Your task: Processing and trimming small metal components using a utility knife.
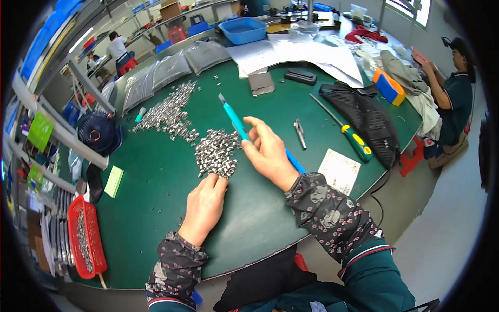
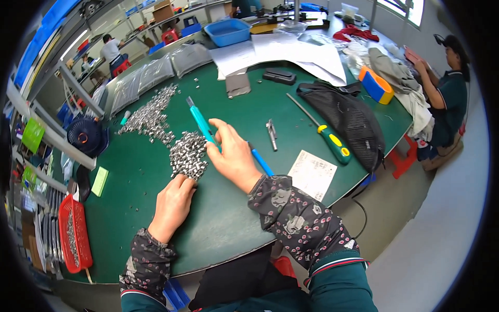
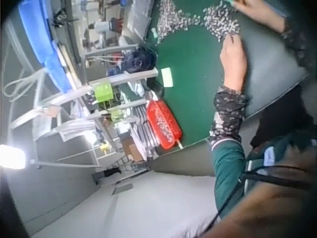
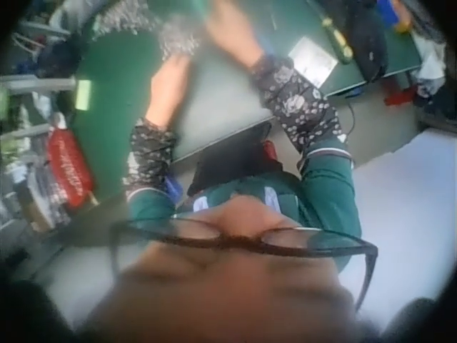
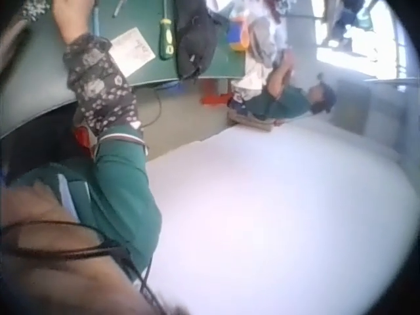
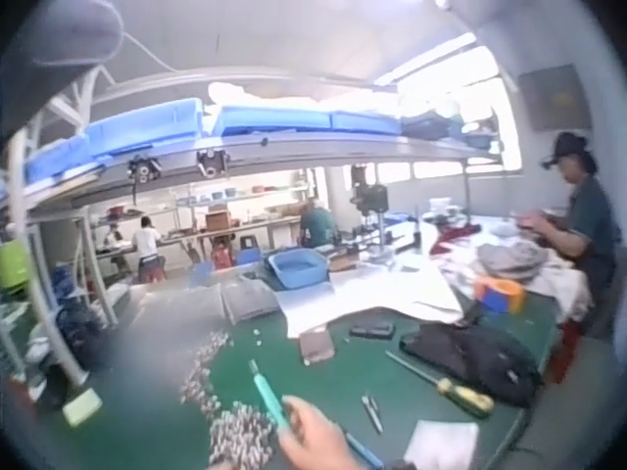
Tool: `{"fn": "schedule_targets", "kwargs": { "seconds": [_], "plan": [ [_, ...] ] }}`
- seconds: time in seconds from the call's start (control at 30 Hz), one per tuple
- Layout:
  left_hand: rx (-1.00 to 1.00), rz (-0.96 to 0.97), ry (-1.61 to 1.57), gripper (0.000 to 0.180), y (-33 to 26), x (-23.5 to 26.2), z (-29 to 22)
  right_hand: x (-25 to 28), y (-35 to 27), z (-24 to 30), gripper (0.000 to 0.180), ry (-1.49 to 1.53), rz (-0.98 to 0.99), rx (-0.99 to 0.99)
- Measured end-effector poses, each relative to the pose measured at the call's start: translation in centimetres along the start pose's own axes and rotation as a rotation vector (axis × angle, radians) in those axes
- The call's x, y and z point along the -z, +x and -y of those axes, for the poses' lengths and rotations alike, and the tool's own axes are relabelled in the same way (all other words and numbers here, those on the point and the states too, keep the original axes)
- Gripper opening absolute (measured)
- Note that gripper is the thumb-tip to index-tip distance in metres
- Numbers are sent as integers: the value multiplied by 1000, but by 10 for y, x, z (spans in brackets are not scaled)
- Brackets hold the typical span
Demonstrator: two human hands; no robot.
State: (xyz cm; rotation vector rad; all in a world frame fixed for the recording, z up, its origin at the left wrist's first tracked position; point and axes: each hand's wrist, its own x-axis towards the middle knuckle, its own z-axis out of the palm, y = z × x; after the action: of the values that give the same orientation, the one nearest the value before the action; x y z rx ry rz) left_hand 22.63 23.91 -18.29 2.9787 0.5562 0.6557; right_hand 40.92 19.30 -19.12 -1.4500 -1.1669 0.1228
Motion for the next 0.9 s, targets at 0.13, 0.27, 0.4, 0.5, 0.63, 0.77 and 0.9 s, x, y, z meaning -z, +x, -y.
{"fn": "schedule_targets", "kwargs": {
  "seconds": [0.13, 0.27, 0.4, 0.5, 0.63, 0.77, 0.9],
  "plan": [
    [64, -1, 1, 19, 3, 5, -7, 0, 2, -6, 42, 84, -28, -42],
    [87, 1, 55, 15, 1, 4, -3, -4, 1, 3, 39, 73, -10, -49],
    [106, 34, 11, 12, 7, 2, -10, 3, 1, -1, 39, 44, -12, -33],
    [118, 56, 2, 13, 10, 2, -16, 9, 2, -1, 39, 30, -14, -50],
    [145, 79, 64, 13, 5, 9, -14, 0, 2, 5, 37, 72, -7, -35],
    [177, -9, -76, 13, 6, 21, -22, -1, 0, -3, 38, 164, -56, 7],
    [232, -94, -354, 10, -2, 40, -9, 6, 1, -2, 43, 341, 19, -162]
  ]
}}
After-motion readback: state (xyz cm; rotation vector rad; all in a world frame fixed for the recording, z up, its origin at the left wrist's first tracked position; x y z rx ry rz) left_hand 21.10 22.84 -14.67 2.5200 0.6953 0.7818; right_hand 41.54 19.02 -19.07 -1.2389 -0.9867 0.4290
